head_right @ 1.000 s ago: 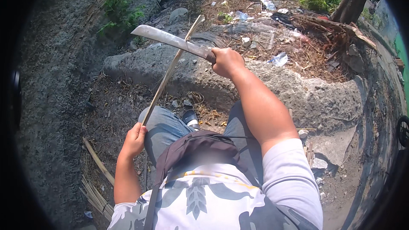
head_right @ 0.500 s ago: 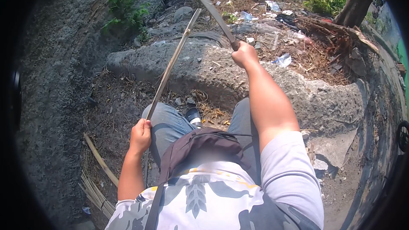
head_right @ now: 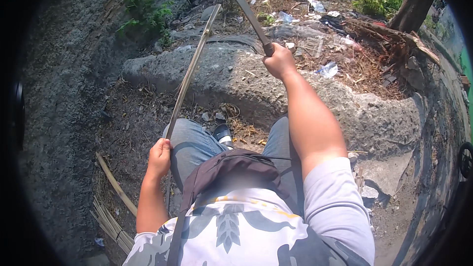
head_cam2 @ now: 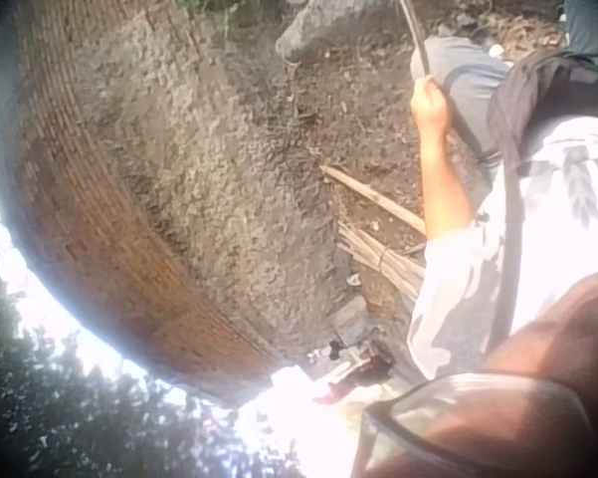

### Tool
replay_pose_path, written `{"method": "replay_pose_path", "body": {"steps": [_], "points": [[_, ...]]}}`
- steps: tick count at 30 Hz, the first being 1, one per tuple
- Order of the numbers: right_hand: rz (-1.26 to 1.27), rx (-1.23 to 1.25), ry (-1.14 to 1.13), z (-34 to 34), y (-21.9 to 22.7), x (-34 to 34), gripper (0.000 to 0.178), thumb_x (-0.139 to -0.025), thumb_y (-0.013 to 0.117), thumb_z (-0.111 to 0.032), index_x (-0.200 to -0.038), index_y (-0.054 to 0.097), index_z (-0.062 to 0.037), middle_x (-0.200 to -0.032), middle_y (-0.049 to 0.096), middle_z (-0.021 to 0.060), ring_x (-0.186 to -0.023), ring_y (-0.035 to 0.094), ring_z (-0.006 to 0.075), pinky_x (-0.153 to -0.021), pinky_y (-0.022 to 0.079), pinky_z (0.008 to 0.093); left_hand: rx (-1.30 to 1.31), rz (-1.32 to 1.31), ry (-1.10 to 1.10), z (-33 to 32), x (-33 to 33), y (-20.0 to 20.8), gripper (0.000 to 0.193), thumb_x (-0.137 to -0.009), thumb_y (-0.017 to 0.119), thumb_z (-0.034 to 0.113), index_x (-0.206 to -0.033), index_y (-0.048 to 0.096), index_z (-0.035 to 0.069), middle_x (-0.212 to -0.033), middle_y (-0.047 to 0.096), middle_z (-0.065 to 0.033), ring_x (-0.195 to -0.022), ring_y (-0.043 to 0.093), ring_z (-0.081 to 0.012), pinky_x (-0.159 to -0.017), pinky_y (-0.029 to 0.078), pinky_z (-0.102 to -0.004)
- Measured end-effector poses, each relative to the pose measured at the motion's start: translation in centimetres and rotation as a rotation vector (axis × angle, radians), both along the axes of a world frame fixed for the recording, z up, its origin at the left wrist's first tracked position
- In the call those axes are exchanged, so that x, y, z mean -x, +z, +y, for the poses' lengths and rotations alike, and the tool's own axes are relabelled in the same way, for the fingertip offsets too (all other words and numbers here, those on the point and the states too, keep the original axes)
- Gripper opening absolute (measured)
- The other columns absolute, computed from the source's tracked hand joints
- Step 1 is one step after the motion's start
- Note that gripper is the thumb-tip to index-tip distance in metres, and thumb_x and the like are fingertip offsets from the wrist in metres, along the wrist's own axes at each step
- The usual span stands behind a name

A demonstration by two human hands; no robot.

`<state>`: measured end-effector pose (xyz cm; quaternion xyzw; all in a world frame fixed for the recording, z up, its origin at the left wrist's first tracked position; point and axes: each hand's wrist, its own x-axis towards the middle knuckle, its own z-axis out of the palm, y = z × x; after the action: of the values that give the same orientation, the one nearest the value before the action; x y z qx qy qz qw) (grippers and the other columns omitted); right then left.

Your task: The person holds a bamboo stick and repeatedly shaves it with a machete.

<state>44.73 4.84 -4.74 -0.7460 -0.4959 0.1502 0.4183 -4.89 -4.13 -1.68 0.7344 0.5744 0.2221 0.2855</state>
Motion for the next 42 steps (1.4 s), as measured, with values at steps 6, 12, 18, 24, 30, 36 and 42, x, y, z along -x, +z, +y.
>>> {"method": "replay_pose_path", "body": {"steps": [6, 12, 18, 24, 30, 36, 42], "points": [[-0.400, -0.095, 0.458, -2.3, 3.7, 6.3, 0.021, -0.082, 0.071, -0.019, -0.101, 0.064, -0.0130, -0.091, 0.073, 0.0155, -0.089, 0.071, 0.0398, -0.077, 0.057, 0.0510, 0.684, -0.554, 0.042, 0.6, -3.4, 5.4, 0.038, -0.111, 0.046, 0.050, -0.104, 0.053, 0.013, -0.065, 0.039, 0.0070, -0.051, 0.033, -0.0048, -0.046, 0.028, -0.0232], [-0.539, -0.049, 0.602, -3.4, 4.8, 7.9, 0.020, -0.079, 0.071, -0.018, -0.098, 0.064, -0.0154, -0.088, 0.072, 0.0137, -0.086, 0.072, 0.0367, -0.073, 0.057, 0.0497, 0.714, -0.577, -0.058, 1.6, -6.6, 5.3, 0.040, -0.110, 0.048, 0.051, -0.101, 0.053, 0.013, -0.065, 0.039, 0.0074, -0.051, 0.032, -0.0047, -0.046, 0.026, -0.0237], [-0.258, 0.163, 0.322, -2.5, 4.2, 3.1, 0.027, -0.082, 0.064, -0.011, -0.109, 0.067, -0.0111, -0.107, 0.074, 0.0176, -0.103, 0.070, 0.0402, -0.087, 0.056, 0.0514, 0.738, -0.508, -0.043, 0.4, -7.3, 4.1, 0.039, -0.111, 0.047, 0.050, -0.098, 0.053, 0.014, -0.065, 0.036, 0.0084, -0.052, 0.032, -0.0049, -0.047, 0.026, -0.0236], [-0.437, 0.152, 0.591, -3.5, 5.8, 7.5, 0.027, -0.076, 0.070, -0.015, -0.103, 0.068, -0.0153, -0.093, 0.074, 0.0157, -0.094, 0.072, 0.0388, -0.081, 0.057, 0.0517, 0.902, -0.650, 0.008, 1.5, -7.8, 4.3, 0.037, -0.112, 0.046, 0.048, -0.099, 0.053, 0.014, -0.067, 0.038, 0.0078, -0.052, 0.030, -0.0045, -0.046, 0.024, -0.0235], [-0.286, 0.102, 0.370, -1.9, 3.5, 3.7, 0.025, -0.079, 0.067, -0.013, -0.104, 0.069, -0.0128, -0.096, 0.074, 0.0199, -0.095, 0.070, 0.0415, -0.081, 0.056, 0.0511, 0.947, -0.617, -0.038, 0.5, -6.2, 4.5, 0.037, -0.112, 0.046, 0.048, -0.098, 0.054, 0.015, -0.066, 0.037, 0.0077, -0.052, 0.030, -0.0052, -0.047, 0.024, -0.0238], [-0.036, 0.143, 0.141, -1.7, 2.1, 0.7, 0.030, -0.081, 0.064, -0.013, -0.111, 0.070, -0.0095, -0.102, 0.074, 0.0231, -0.100, 0.070, 0.0420, -0.087, 0.054, 0.0479, 0.950, -0.585, -0.034, -1.2, -4.3, 4.9, 0.036, -0.112, 0.046, 0.047, -0.098, 0.054, 0.015, -0.065, 0.036, 0.0080, -0.052, 0.029, -0.0051, -0.047, 0.025, -0.0232], [-0.337, -0.106, 0.478, -2.7, 2.8, 5.0, 0.014, -0.079, 0.069, -0.012, -0.093, 0.065, -0.0093, -0.086, 0.071, 0.0185, -0.084, 0.067, 0.0445, -0.070, 0.054, 0.0509, 0.934, -0.670, -0.008, 0.3, -5.8, 4.8, 0.040, -0.110, 0.046, 0.052, -0.099, 0.053, 0.014, -0.065, 0.034, 0.0069, -0.052, 0.029, -0.0057, -0.045, 0.026, -0.0234]]}}
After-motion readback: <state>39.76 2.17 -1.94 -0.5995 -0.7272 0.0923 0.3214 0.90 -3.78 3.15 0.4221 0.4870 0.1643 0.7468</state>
